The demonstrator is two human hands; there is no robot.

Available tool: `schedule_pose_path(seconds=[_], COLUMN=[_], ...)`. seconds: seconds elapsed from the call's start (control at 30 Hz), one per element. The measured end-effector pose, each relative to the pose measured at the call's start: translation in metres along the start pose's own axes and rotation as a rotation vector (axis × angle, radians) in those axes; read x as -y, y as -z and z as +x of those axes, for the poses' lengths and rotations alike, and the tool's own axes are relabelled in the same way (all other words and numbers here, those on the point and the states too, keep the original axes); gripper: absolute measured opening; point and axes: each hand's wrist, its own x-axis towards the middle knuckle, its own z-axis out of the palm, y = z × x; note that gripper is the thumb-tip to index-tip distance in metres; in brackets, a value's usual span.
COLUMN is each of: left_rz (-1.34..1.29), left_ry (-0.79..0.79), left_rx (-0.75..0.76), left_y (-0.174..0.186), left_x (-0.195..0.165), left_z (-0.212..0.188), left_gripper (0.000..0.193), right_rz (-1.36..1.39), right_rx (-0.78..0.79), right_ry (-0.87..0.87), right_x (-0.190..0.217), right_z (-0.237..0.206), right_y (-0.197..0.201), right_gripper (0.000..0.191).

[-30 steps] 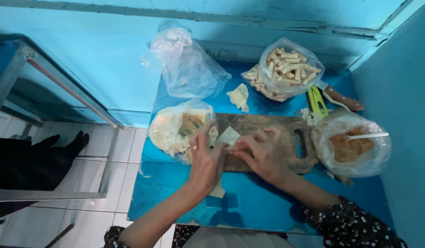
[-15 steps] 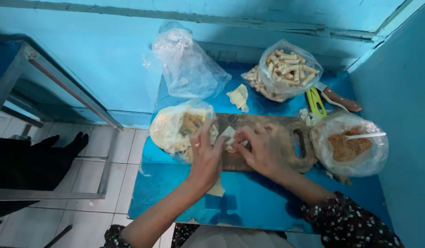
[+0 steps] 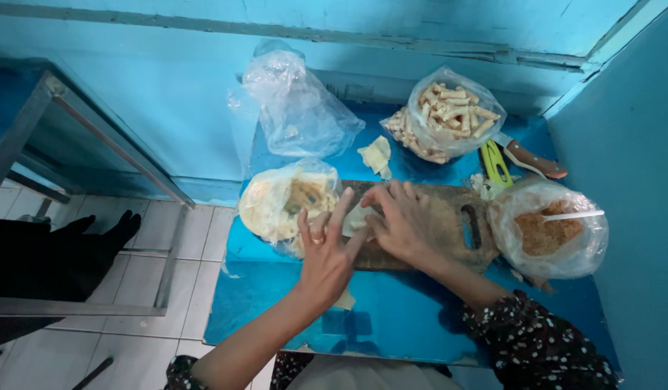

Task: The person sits at a small blue table and folds filled pastry wrappers one at a time. They take a thin wrapper, place filling from a plastic-covered bowl onto it, fold the wrapper over into a triangle, and set the folded piece aside with other completed pieces.

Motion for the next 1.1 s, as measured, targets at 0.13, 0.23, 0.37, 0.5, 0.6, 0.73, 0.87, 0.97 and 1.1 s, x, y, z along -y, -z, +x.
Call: schedule_pose_path(seconds=[0.13,0.23,0.37,0.5,0.6,0.73,0.87,0.97,1.1], left_rz=[0.035,0.070,0.090,0.061,0.061,0.040,0.050,0.043,0.034], left_ry=[-0.036,-0.059,-0.081,-0.080,-0.063,-0.067,-0.065,-0.082,-0.094], left_rx=[0.056,0.033,0.008,0.052,0.094,0.066,0.085,0.051,0.091], left_y=[0.005,0.006,0.006,0.004,0.003,0.002,0.000,0.000,-0.002], left_x=[0.003,0.004,0.004,0.004,0.005,0.005,0.006,0.006,0.004], left_z=[-0.003,-0.005,-0.007,-0.009,-0.010,-0.012,-0.012,-0.011,-0.008], left_gripper=[0.029,0.027,0.030,0.028,0.030,0.032,0.023,0.025,0.025], right_rz=[0.090,0.240,0.155,0.112,0.102,0.193,0.046,0.104,1.129], right_rx=[-0.003,-0.026,-0.011,0.001,-0.054,-0.005,-0.047,-0.063,0.238], right_ry=[-0.005,0.053,0.307,0.371,0.380,0.265,0.413,0.339,-0.518], right_x=[-0.004,-0.012,-0.017,-0.018,-0.021,-0.022,-0.012,-0.016,-0.047], right_z=[0.007,0.005,-0.012,-0.014,-0.004,-0.003,-0.013,-0.010,0.010], right_y=[0.003,0.016,0.027,0.018,0.014,0.022,0.015,0.005,0.015], right_gripper=[0.028,0.027,0.022,0.018,0.022,0.024,0.031,0.032,0.044])
